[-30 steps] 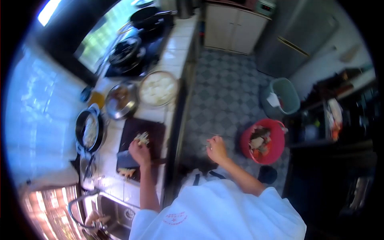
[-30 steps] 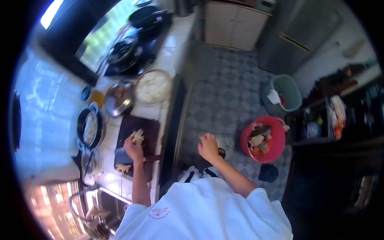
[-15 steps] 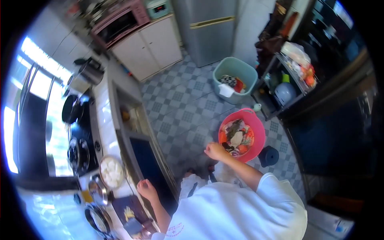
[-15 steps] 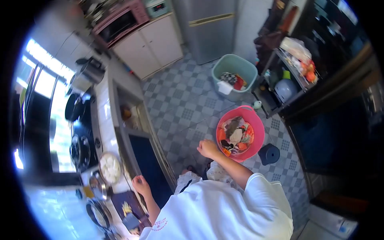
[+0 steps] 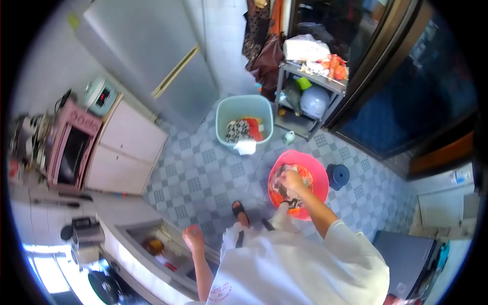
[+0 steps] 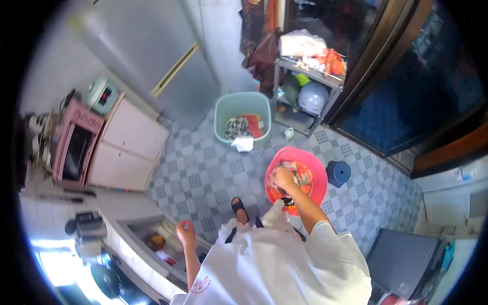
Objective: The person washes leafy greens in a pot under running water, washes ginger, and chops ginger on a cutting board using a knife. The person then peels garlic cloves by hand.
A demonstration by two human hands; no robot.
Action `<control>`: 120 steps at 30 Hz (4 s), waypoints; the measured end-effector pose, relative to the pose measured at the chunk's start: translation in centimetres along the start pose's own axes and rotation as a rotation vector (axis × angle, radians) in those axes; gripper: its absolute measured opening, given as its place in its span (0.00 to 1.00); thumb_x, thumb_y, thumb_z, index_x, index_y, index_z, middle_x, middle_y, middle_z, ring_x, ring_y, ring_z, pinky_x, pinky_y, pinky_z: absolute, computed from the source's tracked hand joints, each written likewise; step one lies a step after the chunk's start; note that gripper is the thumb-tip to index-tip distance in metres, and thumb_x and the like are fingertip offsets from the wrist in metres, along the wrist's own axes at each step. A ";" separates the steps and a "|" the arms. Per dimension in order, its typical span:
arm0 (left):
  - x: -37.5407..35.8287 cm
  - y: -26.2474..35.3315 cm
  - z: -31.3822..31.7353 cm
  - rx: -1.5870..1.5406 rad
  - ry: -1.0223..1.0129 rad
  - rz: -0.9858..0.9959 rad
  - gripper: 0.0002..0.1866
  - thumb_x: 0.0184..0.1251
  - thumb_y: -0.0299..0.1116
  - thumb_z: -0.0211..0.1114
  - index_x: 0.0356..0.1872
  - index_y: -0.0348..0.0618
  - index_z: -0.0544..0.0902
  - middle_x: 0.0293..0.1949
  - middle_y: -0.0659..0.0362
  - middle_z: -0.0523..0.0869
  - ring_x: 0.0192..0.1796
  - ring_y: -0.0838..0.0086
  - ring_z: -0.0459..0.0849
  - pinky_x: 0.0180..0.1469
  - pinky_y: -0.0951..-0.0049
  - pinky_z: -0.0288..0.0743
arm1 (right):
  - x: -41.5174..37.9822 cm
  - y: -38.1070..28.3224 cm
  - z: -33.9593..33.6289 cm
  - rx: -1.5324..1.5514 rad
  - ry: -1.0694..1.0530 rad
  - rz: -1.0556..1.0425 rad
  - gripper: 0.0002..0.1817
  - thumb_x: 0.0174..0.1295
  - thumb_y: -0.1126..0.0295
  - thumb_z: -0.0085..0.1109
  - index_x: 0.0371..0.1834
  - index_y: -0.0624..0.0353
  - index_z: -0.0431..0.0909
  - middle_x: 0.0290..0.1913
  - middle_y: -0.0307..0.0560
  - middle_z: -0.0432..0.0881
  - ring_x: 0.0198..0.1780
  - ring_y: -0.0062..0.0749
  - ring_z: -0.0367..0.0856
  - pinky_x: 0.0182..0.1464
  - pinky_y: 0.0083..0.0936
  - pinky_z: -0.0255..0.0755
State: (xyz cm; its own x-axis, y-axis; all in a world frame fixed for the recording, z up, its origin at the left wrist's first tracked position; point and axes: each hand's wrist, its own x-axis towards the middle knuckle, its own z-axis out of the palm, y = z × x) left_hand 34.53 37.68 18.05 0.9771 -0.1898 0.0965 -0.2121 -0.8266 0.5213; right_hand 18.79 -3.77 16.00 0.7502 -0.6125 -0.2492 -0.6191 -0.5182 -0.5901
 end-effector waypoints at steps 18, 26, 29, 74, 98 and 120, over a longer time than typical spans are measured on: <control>26.1 26.7 11.6 0.002 -0.780 0.871 0.09 0.51 0.29 0.61 0.35 0.42 0.79 0.36 0.53 0.78 0.43 0.56 0.75 0.44 0.62 0.71 | 25.4 6.3 -24.2 -0.235 0.812 0.263 0.09 0.53 0.67 0.54 0.36 0.55 0.78 0.35 0.53 0.80 0.35 0.46 0.79 0.38 0.38 0.73; 32.3 33.1 14.2 0.150 -0.791 0.736 0.09 0.53 0.29 0.60 0.36 0.43 0.79 0.34 0.53 0.79 0.41 0.56 0.77 0.42 0.60 0.71 | 39.5 12.1 -33.7 -0.729 0.220 0.510 0.13 0.56 0.68 0.47 0.41 0.51 0.80 0.45 0.45 0.81 0.45 0.33 0.81 0.46 0.31 0.73; 33.5 35.6 15.3 0.138 -0.795 0.728 0.09 0.53 0.29 0.61 0.37 0.43 0.79 0.34 0.52 0.79 0.41 0.55 0.76 0.41 0.60 0.71 | 40.6 11.9 -33.8 -0.810 0.217 0.502 0.13 0.56 0.69 0.47 0.40 0.50 0.80 0.42 0.43 0.82 0.45 0.33 0.81 0.51 0.29 0.70; 34.4 61.2 23.1 -0.608 -0.953 0.824 0.18 0.58 0.33 0.60 0.47 0.37 0.71 0.33 0.50 0.81 0.31 0.60 0.80 0.34 0.66 0.73 | 31.3 -5.7 -29.1 1.431 -0.017 0.391 0.21 0.64 0.49 0.43 0.33 0.57 0.73 0.16 0.33 0.68 0.14 0.15 0.61 0.16 0.15 0.60; 33.6 57.9 24.3 -0.872 -0.761 0.690 0.13 0.67 0.37 0.42 0.36 0.38 0.71 0.19 0.53 0.76 0.20 0.67 0.76 0.23 0.68 0.69 | 30.6 -10.9 -24.1 1.340 0.604 0.036 0.12 0.68 0.64 0.40 0.42 0.60 0.72 0.33 0.36 0.73 0.35 0.15 0.68 0.38 0.15 0.65; 36.7 48.0 23.8 -1.065 -1.403 -0.535 0.14 0.66 0.42 0.46 0.38 0.41 0.73 0.25 0.59 0.74 0.25 0.73 0.72 0.29 0.74 0.67 | 39.4 6.7 -28.1 -0.127 0.919 0.348 0.23 0.47 0.61 0.65 0.43 0.63 0.72 0.40 0.57 0.73 0.42 0.50 0.71 0.44 0.37 0.66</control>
State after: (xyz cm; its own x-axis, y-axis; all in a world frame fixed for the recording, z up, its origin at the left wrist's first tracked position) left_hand 59.75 -21.61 26.41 0.0763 -0.7622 -0.6429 0.7252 -0.4000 0.5604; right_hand 37.67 -48.17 23.74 0.0827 -0.9399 0.3314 -0.8316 -0.2483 -0.4967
